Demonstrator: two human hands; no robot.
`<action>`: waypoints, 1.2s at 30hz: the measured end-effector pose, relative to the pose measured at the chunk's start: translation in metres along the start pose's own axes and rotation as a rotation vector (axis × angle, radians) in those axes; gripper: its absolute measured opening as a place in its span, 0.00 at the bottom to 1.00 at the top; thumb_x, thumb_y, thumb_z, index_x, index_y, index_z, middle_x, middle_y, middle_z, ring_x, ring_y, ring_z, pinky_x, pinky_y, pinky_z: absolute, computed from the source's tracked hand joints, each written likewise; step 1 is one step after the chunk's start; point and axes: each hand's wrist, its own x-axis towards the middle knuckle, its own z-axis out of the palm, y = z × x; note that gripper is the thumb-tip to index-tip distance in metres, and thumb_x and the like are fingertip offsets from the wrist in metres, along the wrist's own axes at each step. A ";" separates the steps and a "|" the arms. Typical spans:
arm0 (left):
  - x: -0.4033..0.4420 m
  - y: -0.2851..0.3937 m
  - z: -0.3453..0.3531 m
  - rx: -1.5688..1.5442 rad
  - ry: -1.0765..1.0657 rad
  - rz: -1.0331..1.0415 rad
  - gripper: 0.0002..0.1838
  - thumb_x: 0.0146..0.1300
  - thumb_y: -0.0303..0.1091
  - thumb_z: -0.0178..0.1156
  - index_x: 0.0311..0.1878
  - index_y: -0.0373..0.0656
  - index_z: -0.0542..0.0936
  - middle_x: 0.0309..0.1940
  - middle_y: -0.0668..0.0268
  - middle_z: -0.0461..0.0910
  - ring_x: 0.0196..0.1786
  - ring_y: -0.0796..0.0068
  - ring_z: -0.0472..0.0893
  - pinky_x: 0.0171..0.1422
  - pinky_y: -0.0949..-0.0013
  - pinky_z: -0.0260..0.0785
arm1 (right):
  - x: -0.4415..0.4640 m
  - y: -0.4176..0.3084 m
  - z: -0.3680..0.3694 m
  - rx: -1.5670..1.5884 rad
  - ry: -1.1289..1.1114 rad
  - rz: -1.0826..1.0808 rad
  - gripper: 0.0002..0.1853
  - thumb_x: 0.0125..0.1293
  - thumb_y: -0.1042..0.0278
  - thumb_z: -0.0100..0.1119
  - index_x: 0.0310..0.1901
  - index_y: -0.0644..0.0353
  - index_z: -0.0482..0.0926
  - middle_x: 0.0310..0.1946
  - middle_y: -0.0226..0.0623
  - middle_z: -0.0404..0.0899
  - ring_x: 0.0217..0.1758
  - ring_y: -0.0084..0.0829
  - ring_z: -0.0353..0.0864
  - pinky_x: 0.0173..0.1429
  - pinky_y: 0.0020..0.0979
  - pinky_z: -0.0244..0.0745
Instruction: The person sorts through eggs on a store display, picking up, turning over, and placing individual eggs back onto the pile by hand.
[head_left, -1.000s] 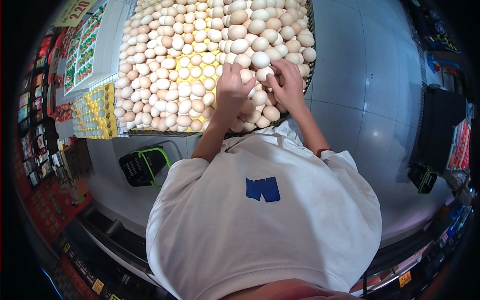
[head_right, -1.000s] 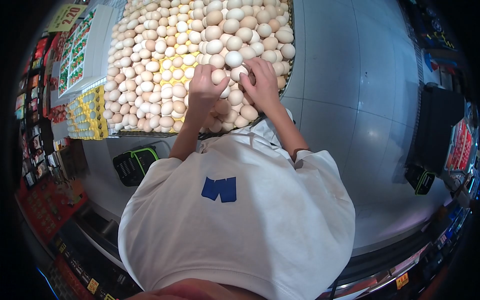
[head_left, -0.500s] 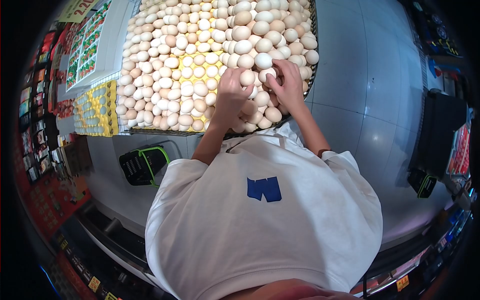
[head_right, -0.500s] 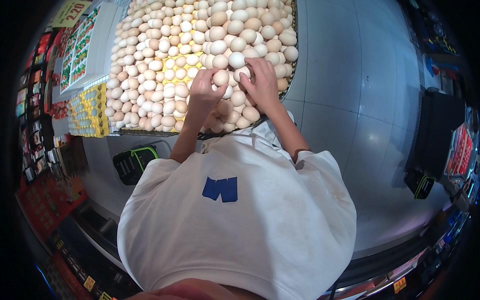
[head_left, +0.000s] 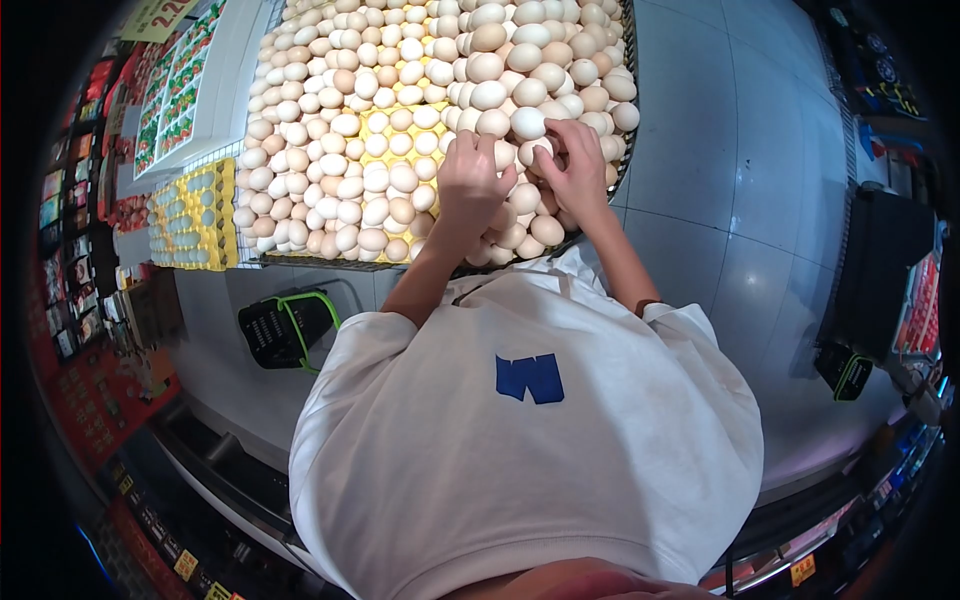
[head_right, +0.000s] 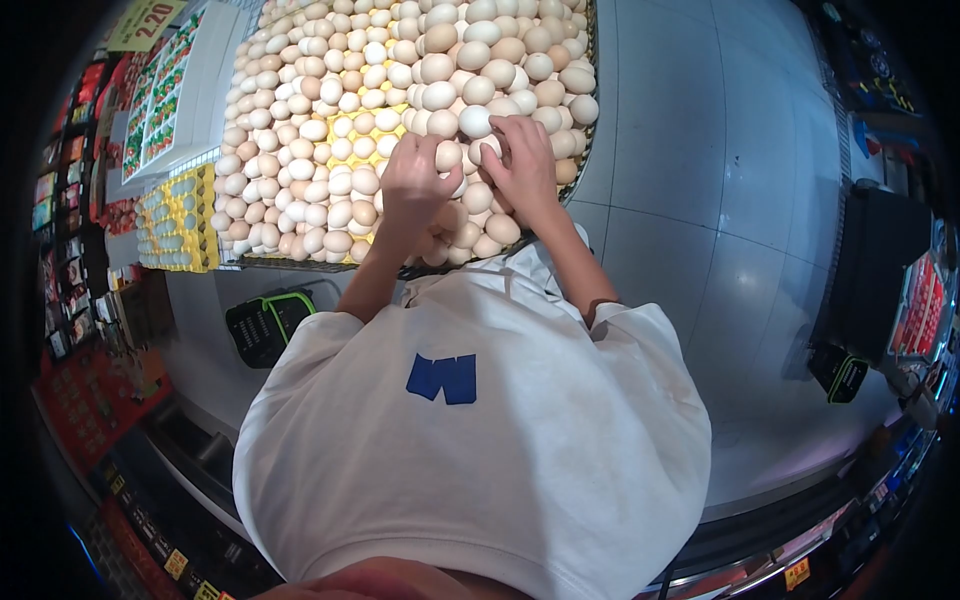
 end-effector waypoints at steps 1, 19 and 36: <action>0.000 0.000 0.001 -0.008 0.002 -0.003 0.18 0.46 0.35 0.69 0.40 0.41 0.79 0.34 0.61 0.73 0.36 0.59 0.78 0.41 0.62 0.74 | 0.000 0.000 0.000 0.007 -0.004 0.007 0.20 0.54 0.69 0.66 0.49 0.61 0.77 0.44 0.42 0.75 0.48 0.43 0.73 0.53 0.39 0.70; -0.024 -0.025 -0.022 -0.367 -0.027 -0.221 0.18 0.52 0.28 0.70 0.47 0.40 0.80 0.37 0.62 0.77 0.36 0.71 0.78 0.39 0.69 0.74 | 0.000 -0.005 -0.003 0.000 0.018 -0.009 0.19 0.55 0.71 0.65 0.50 0.61 0.76 0.42 0.41 0.76 0.44 0.41 0.74 0.51 0.39 0.71; -0.089 -0.128 -0.045 -0.420 -0.001 -0.366 0.07 0.62 0.31 0.60 0.42 0.42 0.80 0.38 0.59 0.80 0.41 0.61 0.80 0.46 0.61 0.73 | -0.008 -0.062 0.023 -0.027 0.025 -0.027 0.08 0.58 0.77 0.62 0.41 0.64 0.78 0.40 0.44 0.77 0.43 0.41 0.77 0.47 0.37 0.74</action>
